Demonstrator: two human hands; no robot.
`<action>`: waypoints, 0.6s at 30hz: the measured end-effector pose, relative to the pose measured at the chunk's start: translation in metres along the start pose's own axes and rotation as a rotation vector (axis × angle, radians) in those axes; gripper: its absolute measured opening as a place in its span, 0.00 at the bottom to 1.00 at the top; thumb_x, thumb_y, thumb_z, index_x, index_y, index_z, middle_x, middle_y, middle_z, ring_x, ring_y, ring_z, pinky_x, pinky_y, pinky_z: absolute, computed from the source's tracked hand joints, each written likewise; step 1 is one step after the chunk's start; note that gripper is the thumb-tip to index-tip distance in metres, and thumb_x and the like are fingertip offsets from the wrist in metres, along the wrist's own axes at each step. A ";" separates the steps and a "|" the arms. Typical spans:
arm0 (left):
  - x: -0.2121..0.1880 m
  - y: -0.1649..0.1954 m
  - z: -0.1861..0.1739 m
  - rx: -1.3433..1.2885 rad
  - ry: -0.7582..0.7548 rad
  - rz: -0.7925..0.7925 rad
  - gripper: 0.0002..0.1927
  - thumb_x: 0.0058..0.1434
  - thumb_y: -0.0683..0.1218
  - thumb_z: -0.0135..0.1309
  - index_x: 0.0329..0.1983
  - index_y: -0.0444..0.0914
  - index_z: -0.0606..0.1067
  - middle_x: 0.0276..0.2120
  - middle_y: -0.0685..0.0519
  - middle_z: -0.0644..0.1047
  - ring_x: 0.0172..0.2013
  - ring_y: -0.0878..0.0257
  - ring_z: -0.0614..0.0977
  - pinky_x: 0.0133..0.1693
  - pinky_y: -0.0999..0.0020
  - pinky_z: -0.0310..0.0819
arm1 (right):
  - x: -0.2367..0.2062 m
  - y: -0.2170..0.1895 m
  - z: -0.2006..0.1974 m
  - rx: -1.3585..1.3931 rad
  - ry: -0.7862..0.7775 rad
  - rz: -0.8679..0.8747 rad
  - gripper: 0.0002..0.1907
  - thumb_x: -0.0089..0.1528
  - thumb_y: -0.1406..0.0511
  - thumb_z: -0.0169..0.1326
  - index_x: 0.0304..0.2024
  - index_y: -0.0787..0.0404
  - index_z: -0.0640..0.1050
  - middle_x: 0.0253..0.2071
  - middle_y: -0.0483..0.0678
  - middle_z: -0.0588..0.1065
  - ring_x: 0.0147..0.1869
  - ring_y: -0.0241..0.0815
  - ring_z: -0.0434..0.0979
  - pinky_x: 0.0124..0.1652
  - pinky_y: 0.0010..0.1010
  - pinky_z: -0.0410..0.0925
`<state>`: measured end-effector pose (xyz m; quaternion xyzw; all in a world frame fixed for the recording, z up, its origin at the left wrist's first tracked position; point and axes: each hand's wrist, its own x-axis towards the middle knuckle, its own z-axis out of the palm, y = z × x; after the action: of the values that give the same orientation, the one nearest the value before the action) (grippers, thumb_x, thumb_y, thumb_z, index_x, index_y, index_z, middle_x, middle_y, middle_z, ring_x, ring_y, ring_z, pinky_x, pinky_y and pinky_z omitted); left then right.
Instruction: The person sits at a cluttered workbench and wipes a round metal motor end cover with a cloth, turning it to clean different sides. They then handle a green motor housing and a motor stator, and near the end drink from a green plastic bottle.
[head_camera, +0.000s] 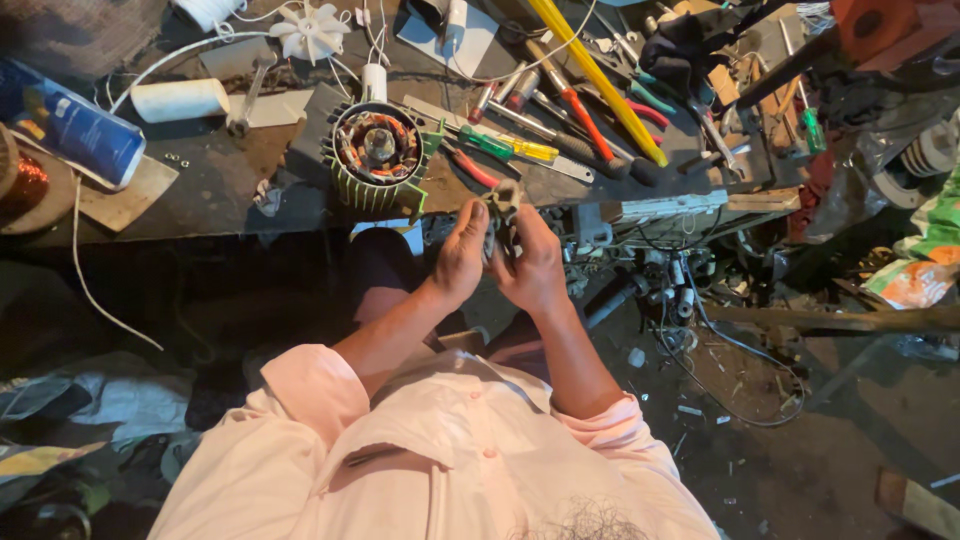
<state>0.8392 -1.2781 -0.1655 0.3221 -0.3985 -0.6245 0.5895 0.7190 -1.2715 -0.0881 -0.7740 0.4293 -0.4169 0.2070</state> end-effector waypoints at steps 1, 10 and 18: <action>-0.001 -0.001 0.002 0.048 -0.028 0.027 0.26 0.78 0.62 0.33 0.58 0.37 0.68 0.41 0.56 0.71 0.41 0.70 0.71 0.46 0.72 0.69 | -0.001 0.000 0.000 -0.033 0.023 0.032 0.16 0.60 0.72 0.56 0.51 0.64 0.73 0.38 0.53 0.72 0.36 0.48 0.73 0.38 0.33 0.68; -0.018 0.014 0.011 0.389 -0.073 0.031 0.35 0.72 0.70 0.32 0.64 0.37 0.59 0.40 0.47 0.74 0.39 0.60 0.78 0.41 0.64 0.73 | -0.009 0.021 0.011 0.259 0.134 0.288 0.14 0.64 0.69 0.57 0.52 0.66 0.77 0.41 0.50 0.79 0.40 0.33 0.76 0.41 0.27 0.71; -0.021 0.029 0.015 0.550 -0.099 0.220 0.37 0.76 0.69 0.35 0.73 0.37 0.52 0.58 0.37 0.72 0.61 0.46 0.75 0.61 0.57 0.66 | -0.014 0.033 0.024 0.695 0.315 0.255 0.19 0.62 0.72 0.55 0.56 0.66 0.74 0.50 0.45 0.77 0.53 0.34 0.76 0.55 0.26 0.70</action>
<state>0.8421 -1.2553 -0.1340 0.3937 -0.6134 -0.4406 0.5240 0.7185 -1.2783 -0.1304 -0.5249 0.3819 -0.6219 0.4381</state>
